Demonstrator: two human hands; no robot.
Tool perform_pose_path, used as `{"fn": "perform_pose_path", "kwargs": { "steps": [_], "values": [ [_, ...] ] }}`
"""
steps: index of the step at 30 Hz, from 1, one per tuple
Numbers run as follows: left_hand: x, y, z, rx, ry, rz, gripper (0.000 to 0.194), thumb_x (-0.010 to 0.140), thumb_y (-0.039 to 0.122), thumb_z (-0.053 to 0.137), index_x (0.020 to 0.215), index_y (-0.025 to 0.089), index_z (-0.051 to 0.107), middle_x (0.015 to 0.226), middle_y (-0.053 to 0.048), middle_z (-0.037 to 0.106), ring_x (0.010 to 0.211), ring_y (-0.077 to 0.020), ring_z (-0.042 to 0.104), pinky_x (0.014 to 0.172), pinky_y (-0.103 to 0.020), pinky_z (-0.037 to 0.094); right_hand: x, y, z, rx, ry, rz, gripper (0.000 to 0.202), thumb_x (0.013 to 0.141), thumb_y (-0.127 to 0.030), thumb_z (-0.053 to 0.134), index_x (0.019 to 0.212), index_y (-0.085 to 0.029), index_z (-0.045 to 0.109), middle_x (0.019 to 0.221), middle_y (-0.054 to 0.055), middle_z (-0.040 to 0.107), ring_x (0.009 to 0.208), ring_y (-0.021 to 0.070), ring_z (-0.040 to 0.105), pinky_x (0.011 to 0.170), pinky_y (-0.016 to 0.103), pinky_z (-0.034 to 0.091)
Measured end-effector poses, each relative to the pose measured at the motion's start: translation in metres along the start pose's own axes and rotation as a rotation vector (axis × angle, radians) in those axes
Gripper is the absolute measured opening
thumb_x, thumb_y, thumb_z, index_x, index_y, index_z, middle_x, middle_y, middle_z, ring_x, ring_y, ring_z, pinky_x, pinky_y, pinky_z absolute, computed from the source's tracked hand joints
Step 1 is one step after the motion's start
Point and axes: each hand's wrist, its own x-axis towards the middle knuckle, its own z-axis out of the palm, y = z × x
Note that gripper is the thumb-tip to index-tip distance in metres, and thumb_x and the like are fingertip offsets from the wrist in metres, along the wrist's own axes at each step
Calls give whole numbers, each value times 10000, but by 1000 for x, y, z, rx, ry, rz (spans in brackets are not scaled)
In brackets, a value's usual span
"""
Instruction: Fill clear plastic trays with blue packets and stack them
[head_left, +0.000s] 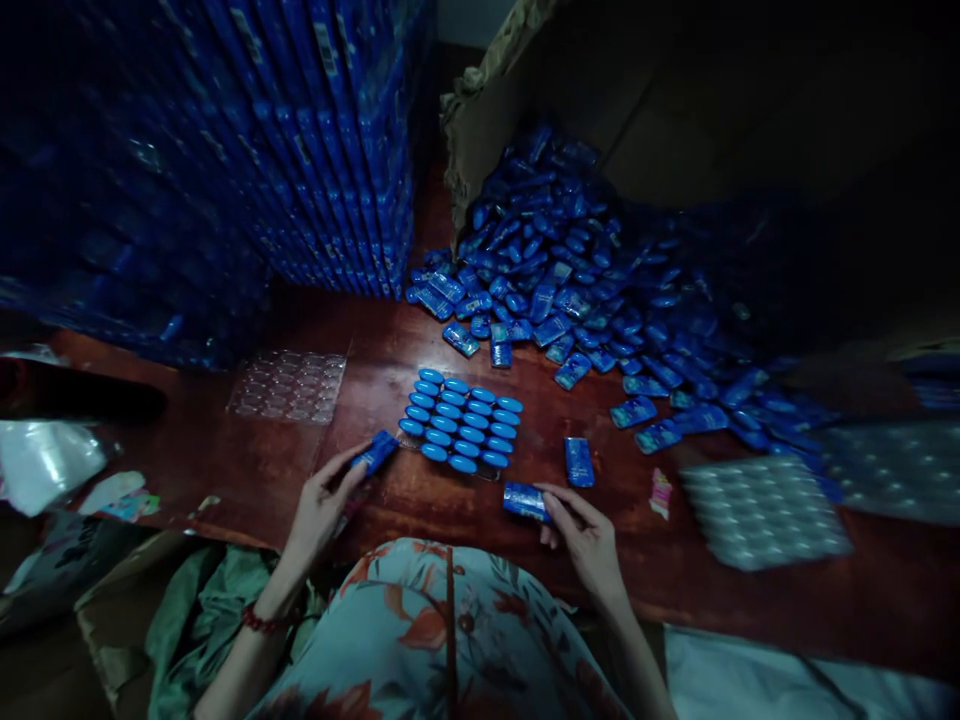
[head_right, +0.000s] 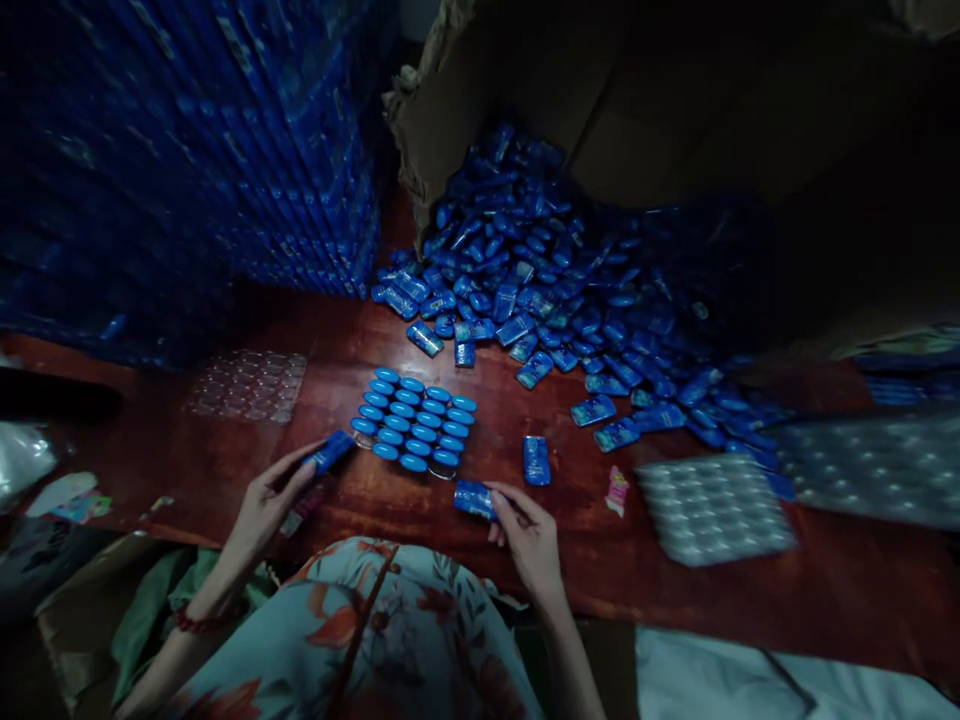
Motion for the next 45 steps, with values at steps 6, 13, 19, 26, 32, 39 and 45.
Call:
{"fn": "perform_pose_path", "kwargs": {
  "steps": [6,13,19,26,32,39,45],
  "values": [
    [-11,-2,10,259,35,363,336,758,384,650,1028,184,660,878,-47,675,726,-155,625,681,-268,519,-3,-6,14,-60,-213,-45,455,614,-399,761,990,-179,628,687,-2,656,602,134,603,576,241,508],
    [5,4,14,500,29,830,200,892,211,463,1038,175,595,837,-43,654,721,-131,615,666,-220,507,5,18,32,-428,9,-521,217,871,-338,499,1017,-225,613,830,22,694,684,146,661,657,239,542],
    [29,-7,8,754,-150,947,375,893,112,364,1245,182,472,1063,-112,590,918,-170,603,770,-275,524,21,40,38,-833,239,-1037,299,883,-161,411,1129,-191,578,878,69,674,802,175,635,750,280,529],
    [51,-7,-6,910,-364,974,475,855,31,276,1275,168,449,1107,-124,579,1033,-184,572,857,-303,506,16,0,30,-1250,86,-950,356,832,-60,365,1134,-136,537,806,70,604,758,198,540,710,308,454],
    [52,24,4,1053,-522,903,470,805,-7,304,1226,145,446,969,-105,592,894,-192,591,783,-316,508,13,-44,45,-1508,-55,-813,382,745,36,409,1053,-156,529,759,61,565,700,195,500,647,317,357],
    [54,46,12,1234,-551,734,369,779,-12,415,1095,165,487,1010,-93,584,825,-189,596,707,-294,477,21,-61,59,-1664,-117,-820,288,754,-18,444,995,-147,536,743,92,577,669,207,497,583,329,306],
    [62,46,12,1261,-289,875,293,893,383,470,744,151,569,755,-83,587,752,-217,550,701,-337,427,39,-55,51,-1589,-115,-880,272,769,-11,470,972,-171,555,697,44,591,623,173,524,578,303,320]
  ]
}}
